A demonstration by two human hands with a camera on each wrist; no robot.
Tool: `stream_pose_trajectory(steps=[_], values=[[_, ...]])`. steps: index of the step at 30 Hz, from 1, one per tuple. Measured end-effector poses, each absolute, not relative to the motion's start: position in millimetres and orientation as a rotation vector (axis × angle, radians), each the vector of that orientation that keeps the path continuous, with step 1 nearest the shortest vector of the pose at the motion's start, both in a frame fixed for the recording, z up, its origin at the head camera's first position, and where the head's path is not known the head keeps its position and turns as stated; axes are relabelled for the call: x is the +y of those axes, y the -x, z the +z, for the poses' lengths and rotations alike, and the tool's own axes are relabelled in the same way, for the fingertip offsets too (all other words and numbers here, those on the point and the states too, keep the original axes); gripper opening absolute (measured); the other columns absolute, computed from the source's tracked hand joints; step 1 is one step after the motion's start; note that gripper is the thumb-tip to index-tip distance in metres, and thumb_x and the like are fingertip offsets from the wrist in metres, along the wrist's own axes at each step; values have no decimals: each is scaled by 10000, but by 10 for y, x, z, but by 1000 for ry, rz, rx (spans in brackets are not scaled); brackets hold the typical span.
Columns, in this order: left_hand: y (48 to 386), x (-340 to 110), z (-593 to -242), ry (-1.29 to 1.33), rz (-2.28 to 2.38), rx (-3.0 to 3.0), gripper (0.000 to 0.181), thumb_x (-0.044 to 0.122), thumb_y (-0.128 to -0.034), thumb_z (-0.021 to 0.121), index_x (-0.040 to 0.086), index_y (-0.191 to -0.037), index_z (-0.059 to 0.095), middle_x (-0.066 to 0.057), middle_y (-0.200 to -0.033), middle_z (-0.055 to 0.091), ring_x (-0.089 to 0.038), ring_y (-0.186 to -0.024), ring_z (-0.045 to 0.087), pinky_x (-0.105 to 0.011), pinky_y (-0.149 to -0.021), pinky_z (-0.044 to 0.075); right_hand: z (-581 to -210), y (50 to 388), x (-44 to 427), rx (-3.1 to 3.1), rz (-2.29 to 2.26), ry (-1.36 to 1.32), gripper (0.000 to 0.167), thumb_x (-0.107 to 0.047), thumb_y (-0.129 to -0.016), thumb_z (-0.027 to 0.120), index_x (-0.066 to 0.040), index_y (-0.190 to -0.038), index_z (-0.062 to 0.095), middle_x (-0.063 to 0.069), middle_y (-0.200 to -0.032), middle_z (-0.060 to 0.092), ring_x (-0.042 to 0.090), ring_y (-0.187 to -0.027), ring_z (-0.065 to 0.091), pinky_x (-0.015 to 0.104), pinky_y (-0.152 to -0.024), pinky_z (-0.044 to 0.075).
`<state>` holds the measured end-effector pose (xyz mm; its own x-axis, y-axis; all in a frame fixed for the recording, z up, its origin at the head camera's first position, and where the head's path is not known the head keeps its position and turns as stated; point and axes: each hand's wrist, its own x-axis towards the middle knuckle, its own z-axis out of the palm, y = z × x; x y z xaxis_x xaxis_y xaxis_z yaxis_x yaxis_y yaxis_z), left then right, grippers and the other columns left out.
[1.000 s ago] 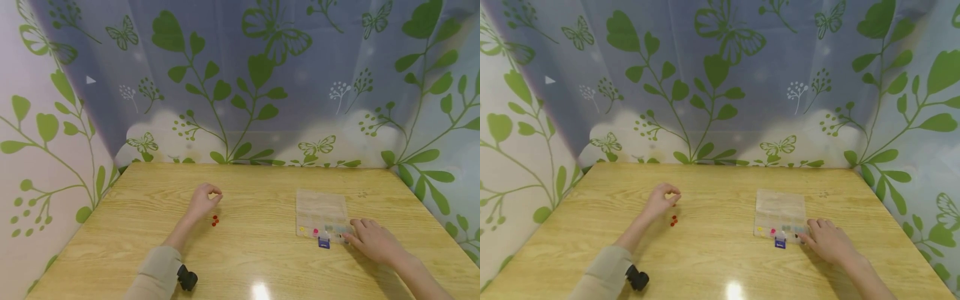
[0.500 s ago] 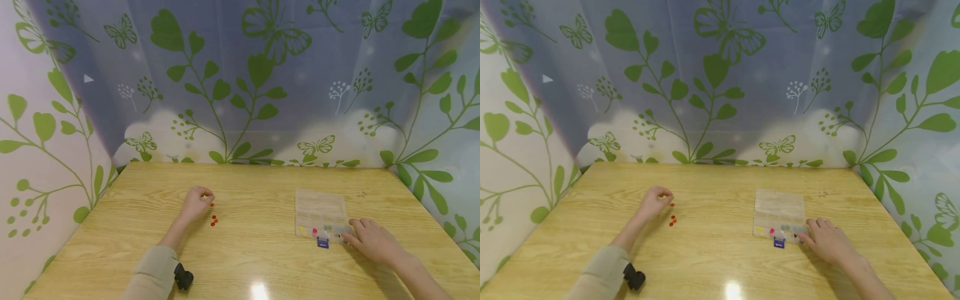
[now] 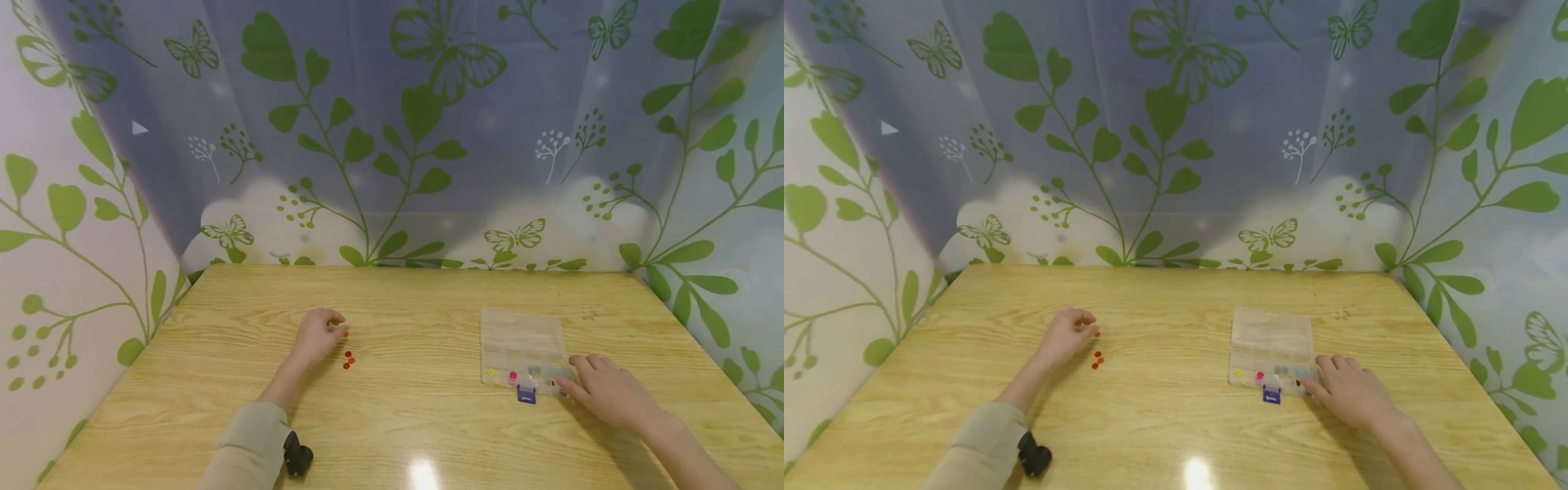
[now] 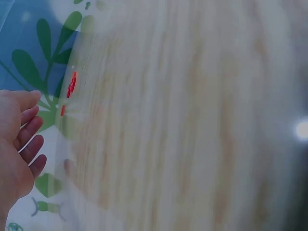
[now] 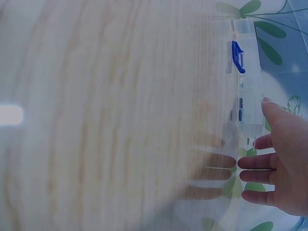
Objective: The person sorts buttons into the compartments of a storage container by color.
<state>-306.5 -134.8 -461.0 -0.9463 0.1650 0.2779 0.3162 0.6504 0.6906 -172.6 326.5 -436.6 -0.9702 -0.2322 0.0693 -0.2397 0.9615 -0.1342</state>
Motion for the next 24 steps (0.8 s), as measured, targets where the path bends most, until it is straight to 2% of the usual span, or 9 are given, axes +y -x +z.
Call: stream_pose_trajectory(steps=[11,24], values=[[3077,-1341,-4656,347,-1142,-2726,208,150,-827,694,0,-967,665,-104,-947,596,-261,-911,466,-392,-775,394,-4369,1732,3267,-3058,213,-367,577,-467,-931,480,63,-1154,526,249,-1085,569,445,-1001,528,543,-766,440],[3077,-1372,-4688,382,-1024,-2767,235,153,-799,713,-8,-965,676,-120,-966,617,-280,-935,484,-415,-847,379,-4362,1720,3251,-3049,216,-357,568,-463,-928,489,60,-1145,533,241,-1070,574,434,-991,535,538,-755,447]])
